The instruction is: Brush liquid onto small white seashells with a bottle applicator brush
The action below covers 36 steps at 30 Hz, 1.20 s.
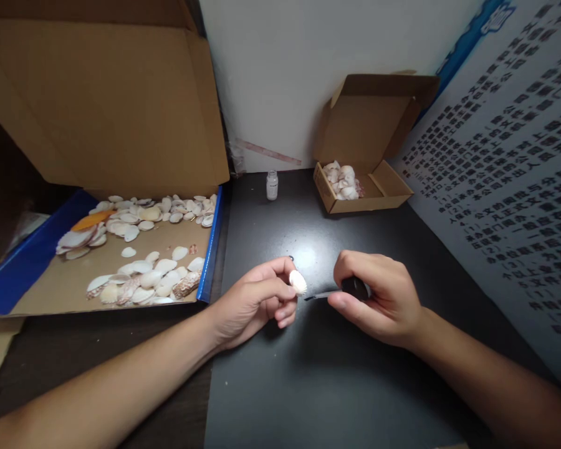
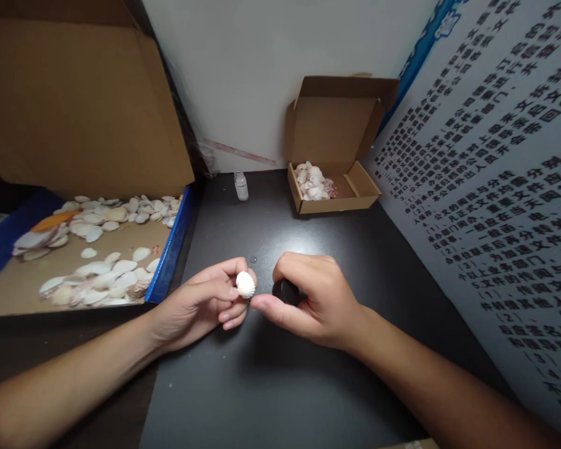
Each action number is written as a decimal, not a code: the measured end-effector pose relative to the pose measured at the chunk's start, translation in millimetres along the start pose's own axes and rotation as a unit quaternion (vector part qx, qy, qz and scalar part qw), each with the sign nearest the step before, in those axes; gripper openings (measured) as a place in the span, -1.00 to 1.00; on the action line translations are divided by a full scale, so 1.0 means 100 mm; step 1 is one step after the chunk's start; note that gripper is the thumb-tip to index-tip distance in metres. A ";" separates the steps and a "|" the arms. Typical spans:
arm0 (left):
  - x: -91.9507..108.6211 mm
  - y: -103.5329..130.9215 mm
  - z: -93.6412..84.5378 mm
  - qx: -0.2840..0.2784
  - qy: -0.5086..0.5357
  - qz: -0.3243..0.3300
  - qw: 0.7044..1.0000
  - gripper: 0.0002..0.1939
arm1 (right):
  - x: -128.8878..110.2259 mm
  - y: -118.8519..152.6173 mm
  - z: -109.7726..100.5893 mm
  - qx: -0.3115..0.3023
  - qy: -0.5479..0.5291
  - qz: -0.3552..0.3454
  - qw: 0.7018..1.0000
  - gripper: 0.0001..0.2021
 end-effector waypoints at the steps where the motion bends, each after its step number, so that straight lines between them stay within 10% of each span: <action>1: 0.00 0.00 0.00 -0.001 -0.002 0.001 1.000 -0.90 | 0.00 0.01 -0.01 0.003 -0.006 0.001 1.000 -0.69; 36: 0.00 0.00 0.02 -0.009 -0.002 0.009 1.000 -0.90 | 0.16 0.03 0.05 -0.034 0.043 0.077 0.996 -0.67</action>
Point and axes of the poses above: each hand's wrist, its own y-axis away from the middle knuckle, its own z-axis out of the palm, x = y × z, the point moved 8 cm from there along -y, towards the middle knuckle, and after that the axes turned 2 degrees about x, right-handed, at the moved point
